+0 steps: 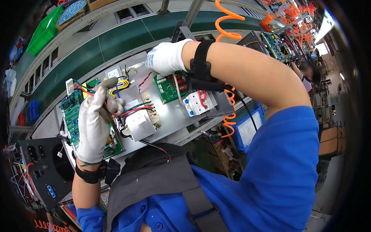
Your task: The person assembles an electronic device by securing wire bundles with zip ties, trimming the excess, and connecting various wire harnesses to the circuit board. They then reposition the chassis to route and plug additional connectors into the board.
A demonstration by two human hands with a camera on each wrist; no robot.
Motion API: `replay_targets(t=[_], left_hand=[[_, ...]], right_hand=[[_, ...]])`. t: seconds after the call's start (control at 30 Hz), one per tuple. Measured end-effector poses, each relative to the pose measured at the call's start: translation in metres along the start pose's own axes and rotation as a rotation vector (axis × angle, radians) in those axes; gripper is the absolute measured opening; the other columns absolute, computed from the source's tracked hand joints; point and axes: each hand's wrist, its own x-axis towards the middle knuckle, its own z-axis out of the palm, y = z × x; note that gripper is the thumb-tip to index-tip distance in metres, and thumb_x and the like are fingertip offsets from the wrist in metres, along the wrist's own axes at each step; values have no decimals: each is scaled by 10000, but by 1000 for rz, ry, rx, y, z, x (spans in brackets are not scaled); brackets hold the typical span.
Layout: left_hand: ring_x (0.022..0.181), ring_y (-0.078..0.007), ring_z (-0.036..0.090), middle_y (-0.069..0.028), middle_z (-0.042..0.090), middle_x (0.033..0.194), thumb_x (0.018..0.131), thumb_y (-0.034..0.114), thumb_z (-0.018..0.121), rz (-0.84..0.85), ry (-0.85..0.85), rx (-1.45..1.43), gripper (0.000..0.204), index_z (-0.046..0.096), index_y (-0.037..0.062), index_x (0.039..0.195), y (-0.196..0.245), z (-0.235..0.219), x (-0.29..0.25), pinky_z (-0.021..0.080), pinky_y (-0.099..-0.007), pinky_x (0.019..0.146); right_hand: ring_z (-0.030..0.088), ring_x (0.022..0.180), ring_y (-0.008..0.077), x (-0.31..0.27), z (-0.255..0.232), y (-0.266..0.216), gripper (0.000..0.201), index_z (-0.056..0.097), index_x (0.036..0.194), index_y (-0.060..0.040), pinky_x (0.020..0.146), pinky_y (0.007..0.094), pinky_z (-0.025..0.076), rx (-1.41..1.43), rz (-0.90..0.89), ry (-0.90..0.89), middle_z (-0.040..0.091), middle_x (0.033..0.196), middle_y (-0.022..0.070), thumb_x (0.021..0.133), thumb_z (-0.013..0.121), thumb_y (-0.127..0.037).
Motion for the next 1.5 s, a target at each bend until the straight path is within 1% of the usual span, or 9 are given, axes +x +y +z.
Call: replay_targets(t=[0.43,0.5,0.6,0.77,0.9,0.97,1.07,1.3,1.5], left_hand=[[746,-139,612,-42,619,739,1019,421,428,89,-84,292,541,565,-83,1163,19,6,-4,486,-278,753],[743,-128,623,-53,655,749,1017,444,418,197,-118,525,533,609,-44,1113,25,5,0,490,-267,724],[628,-180,629,-120,667,681,1025,345,372,255,-123,544,479,652,-39,968,19,14,15,493,-317,636],[685,-142,628,-77,662,775,998,430,491,207,-317,330,460,584,-20,991,23,40,17,512,-295,662],[757,-173,630,-111,657,824,885,252,661,114,-77,1059,350,593,-43,1062,67,55,-8,506,-290,685],[756,-156,616,-125,652,851,841,220,704,594,246,868,329,617,-34,1031,60,47,-9,503,-291,689],[790,-128,615,-119,652,868,854,89,662,674,59,988,248,602,-29,1064,68,32,-5,508,-287,737],[840,-100,627,-60,655,923,926,142,642,150,-425,164,260,587,-47,1096,66,10,8,512,-237,793],[1021,-190,629,-136,647,1080,967,239,519,239,-23,705,393,551,-74,1201,60,-10,-18,467,-303,938]], right_hand=[[662,838,341,-10,-3,-3,262,722,928,-80,727,428,516,131,67,38,691,861,148,757,723,-278],[676,912,275,-20,-17,-7,319,704,1036,-54,788,379,519,306,103,272,699,957,156,799,708,-267],[616,925,115,-45,-45,-32,330,639,1207,-48,851,288,491,1372,-247,608,689,1046,54,932,608,-227],[583,896,60,-74,-57,-58,269,659,1163,-31,809,241,496,1535,-310,741,675,996,14,942,618,-178],[604,807,78,-75,-56,-61,185,662,1030,-11,726,241,508,1637,-202,964,677,873,21,949,551,-135],[558,734,49,-83,-62,-61,193,666,1020,-4,655,219,476,1438,8,821,647,819,-7,953,535,-128],[491,643,8,-92,-73,-76,160,661,970,-3,547,195,413,1181,126,605,583,737,-44,943,562,-126],[495,549,46,-113,-86,-67,216,691,864,1,505,227,404,1265,28,398,597,648,-24,893,674,-212],[604,631,328,-47,-7,-16,258,670,780,-32,614,422,475,239,-85,317,596,676,181,832,690,-285]])
